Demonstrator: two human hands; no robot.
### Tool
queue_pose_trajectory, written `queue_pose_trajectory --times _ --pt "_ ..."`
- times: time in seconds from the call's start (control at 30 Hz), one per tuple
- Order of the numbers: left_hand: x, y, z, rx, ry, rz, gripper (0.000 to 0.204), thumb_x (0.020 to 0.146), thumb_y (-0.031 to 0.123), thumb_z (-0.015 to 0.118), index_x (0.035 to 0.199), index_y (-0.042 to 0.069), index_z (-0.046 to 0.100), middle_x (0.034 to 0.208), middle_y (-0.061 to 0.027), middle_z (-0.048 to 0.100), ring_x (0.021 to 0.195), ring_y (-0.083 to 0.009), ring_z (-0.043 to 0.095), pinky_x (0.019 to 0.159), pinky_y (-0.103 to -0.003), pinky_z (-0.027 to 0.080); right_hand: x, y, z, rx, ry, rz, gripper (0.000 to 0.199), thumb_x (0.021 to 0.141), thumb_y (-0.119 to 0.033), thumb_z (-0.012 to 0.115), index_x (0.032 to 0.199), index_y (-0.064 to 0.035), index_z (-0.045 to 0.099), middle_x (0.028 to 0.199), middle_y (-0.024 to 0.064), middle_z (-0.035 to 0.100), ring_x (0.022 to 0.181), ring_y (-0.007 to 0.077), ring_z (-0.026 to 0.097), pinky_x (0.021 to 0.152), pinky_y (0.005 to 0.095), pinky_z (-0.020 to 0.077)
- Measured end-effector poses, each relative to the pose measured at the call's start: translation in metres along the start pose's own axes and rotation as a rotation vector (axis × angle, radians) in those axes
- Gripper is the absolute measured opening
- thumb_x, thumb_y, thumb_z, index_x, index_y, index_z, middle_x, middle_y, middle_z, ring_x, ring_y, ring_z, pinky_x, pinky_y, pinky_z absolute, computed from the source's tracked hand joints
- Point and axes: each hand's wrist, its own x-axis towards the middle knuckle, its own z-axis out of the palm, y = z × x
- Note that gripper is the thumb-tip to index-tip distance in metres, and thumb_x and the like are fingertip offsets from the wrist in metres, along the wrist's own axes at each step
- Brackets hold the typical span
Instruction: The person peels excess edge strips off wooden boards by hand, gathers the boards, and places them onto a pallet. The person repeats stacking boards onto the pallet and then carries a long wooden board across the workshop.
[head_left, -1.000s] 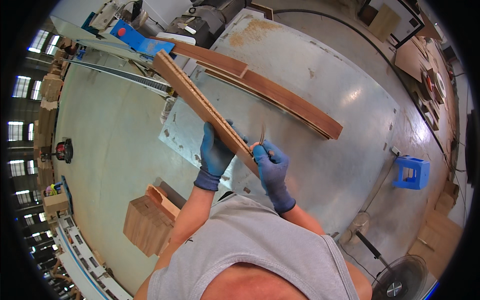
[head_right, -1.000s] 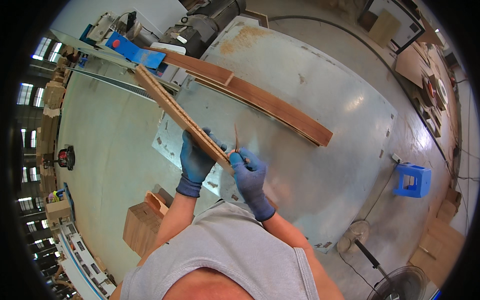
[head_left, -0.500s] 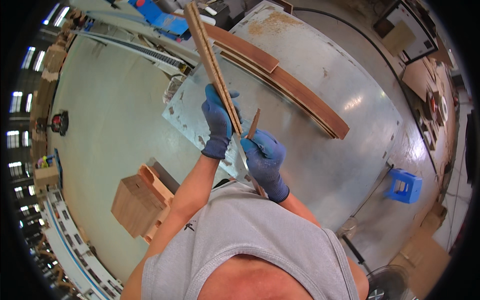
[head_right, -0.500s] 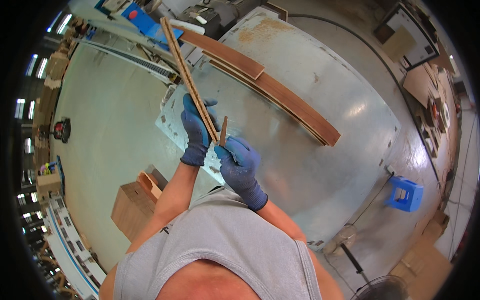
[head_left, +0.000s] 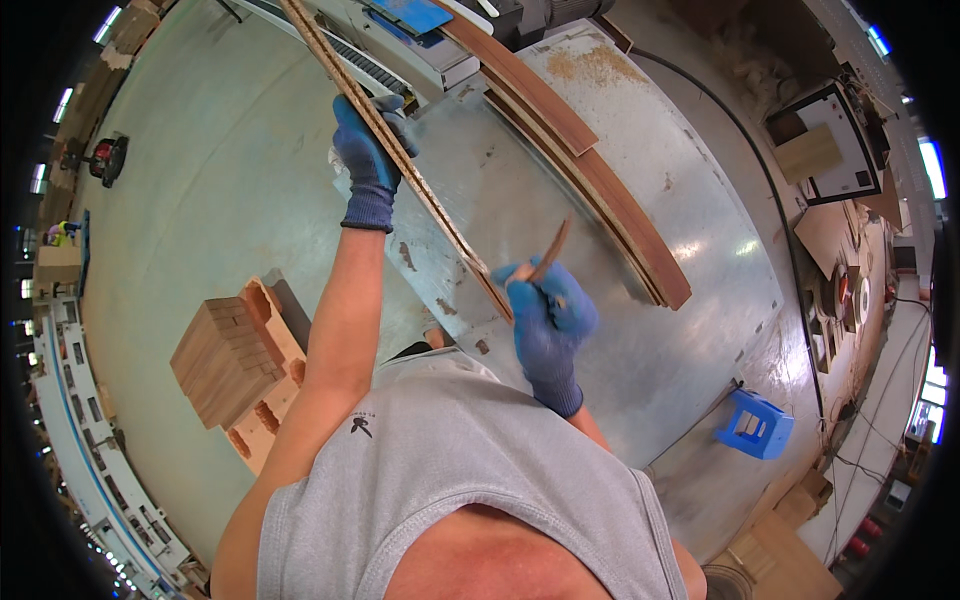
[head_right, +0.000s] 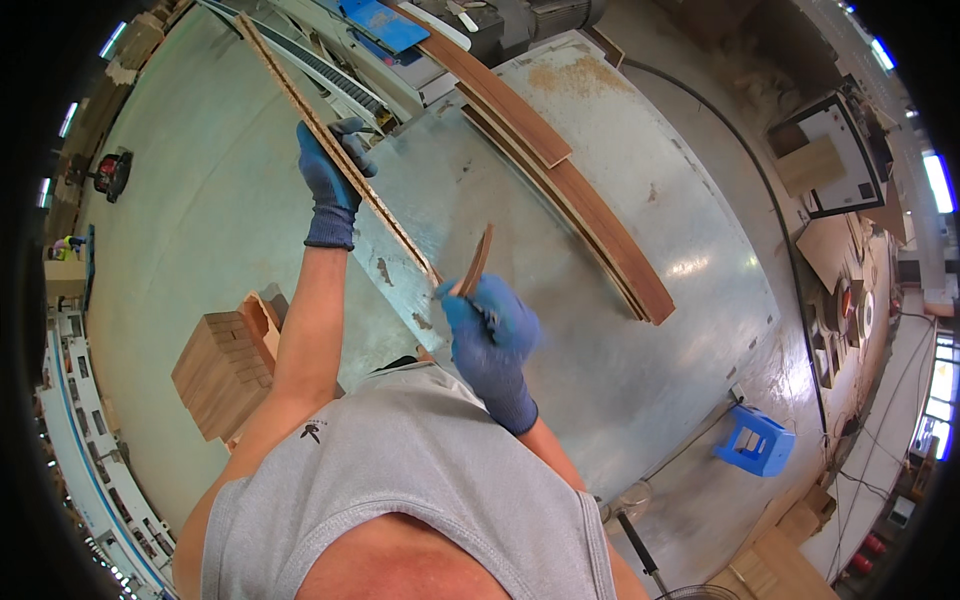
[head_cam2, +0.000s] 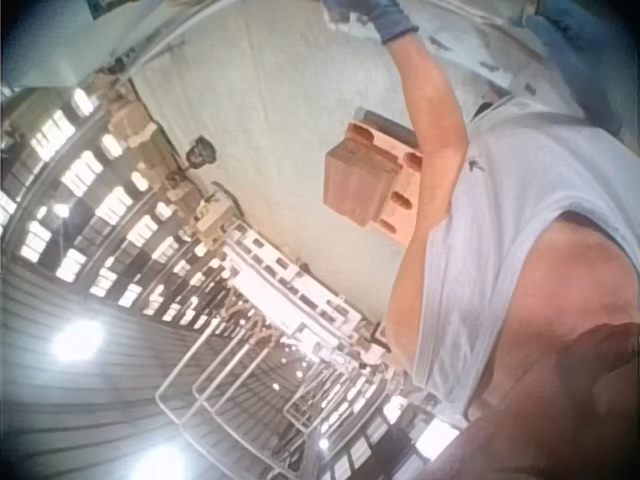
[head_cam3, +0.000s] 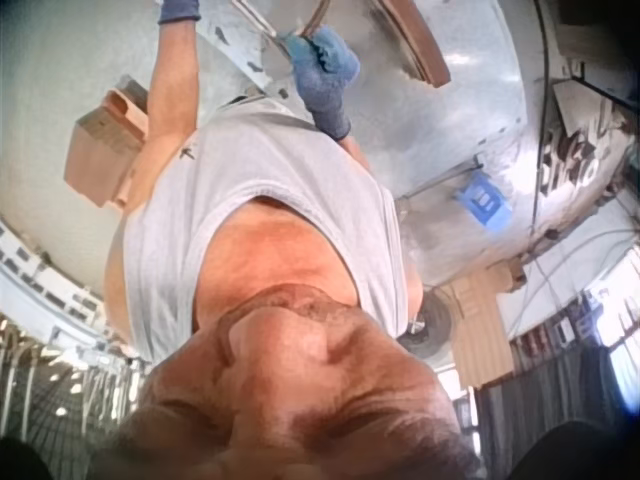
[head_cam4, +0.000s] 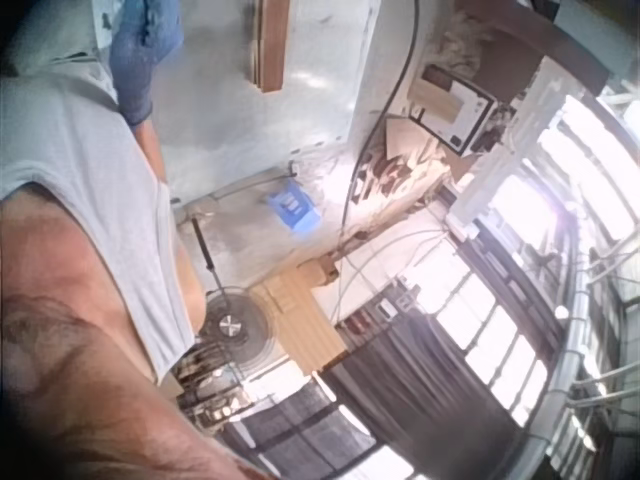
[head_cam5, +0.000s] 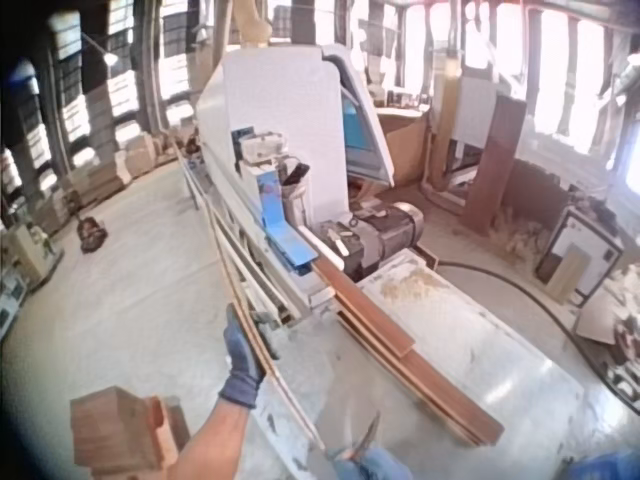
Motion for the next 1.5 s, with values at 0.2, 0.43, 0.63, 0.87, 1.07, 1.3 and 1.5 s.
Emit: queue_pose_trajectory --times 0.2,0.43,0.63,0.87,1.07,1.3,1.5 --pt "-0.013 -0.07 -0.057 -0.246 0.062 -0.146 0.071 0.101 0.068 0.043 0.115 0.002 0.066 0.073 -0.0039 0.055 0.066 -0.0236 0.055 0.069 -0.044 0.049 0.037 0.029 0.024 0.206 0.095 0.301 0.01 0.096 -0.005 0.063 0.093 0.0002 0.071 0.084 0.0035 0.072 0.07 0.0077 0.059 0.066 0.0229 0.0461" --pt "-0.056 -0.136 -0.103 -0.647 0.12 -0.568 0.071 0.101 0.068 0.044 0.126 0.004 0.064 0.099 -0.0146 0.065 0.103 -0.0394 0.064 0.106 -0.063 0.048 0.034 0.066 0.022 0.192 0.106 0.433 0.012 0.096 -0.004 0.062 0.087 0.0013 0.067 0.076 0.0034 0.065 0.069 0.0115 0.067 0.065 0.0266 0.0533" --pt "-0.073 -0.126 -0.158 -0.314 -0.211 -0.904 0.081 0.097 0.073 0.049 0.135 0.002 0.06 0.126 -0.0197 0.068 0.12 -0.0428 0.065 0.105 -0.058 0.051 0.032 0.05 0.019 0.165 0.089 0.411 0.011 0.095 -0.004 0.065 0.087 0.0036 0.067 0.074 0.0045 0.066 0.067 0.0119 0.068 0.063 0.0277 0.0541" --pt "-0.125 -0.07 -0.114 0.959 -0.3 -0.501 0.047 0.097 0.032 0.068 0.13 -0.001 0.065 0.117 -0.0167 0.074 0.097 -0.0295 0.074 0.087 -0.045 0.059 -0.001 0.058 0.002 -0.061 0.073 0.442 0.011 0.095 -0.006 0.066 0.089 0.0035 0.067 0.075 0.0021 0.067 0.069 0.0056 0.062 0.061 0.024 0.0481" --pt "-0.114 -0.11 -0.022 1.691 -1.09 0.739 0.031 0.083 0.032 0.074 0.108 0.013 0.074 0.104 -0.0072 0.068 0.105 -0.0263 0.066 0.09 -0.045 0.05 -0.011 0.088 -0.01 0.065 0.118 0.499 0.011 0.095 -0.006 0.069 0.094 0.0044 0.071 0.077 0.0019 0.069 0.071 0.0057 0.062 0.061 0.024 0.0485" --pt "-0.107 -0.167 -0.044 1.743 -1.417 0.353 0.022 0.084 0.034 0.072 0.1 0.018 0.07 0.106 -0.009 0.066 0.104 -0.0297 0.065 0.088 -0.045 0.051 -0.014 0.056 -0.01 -0.158 0.064 0.506 0.006 0.093 -0.001 0.071 0.094 0.0044 0.071 0.076 0.0029 0.068 0.068 0.0093 0.064 0.061 0.0255 0.0521" --pt "-0.1 -0.173 -0.039 1.693 -1.326 0.474 0.02 0.084 0.036 0.073 0.095 0.019 0.068 0.1 -0.0068 0.065 0.1 -0.0282 0.065 0.086 -0.044 0.05 -0.006 0.012 -0.059 0.044 0.393 0.327 0.012 0.094 0.007 0.067 0.105 0.0048 0.07 0.077 0.011 0.067 0.065 0.017 0.066 0.057 0.0315 0.0546"
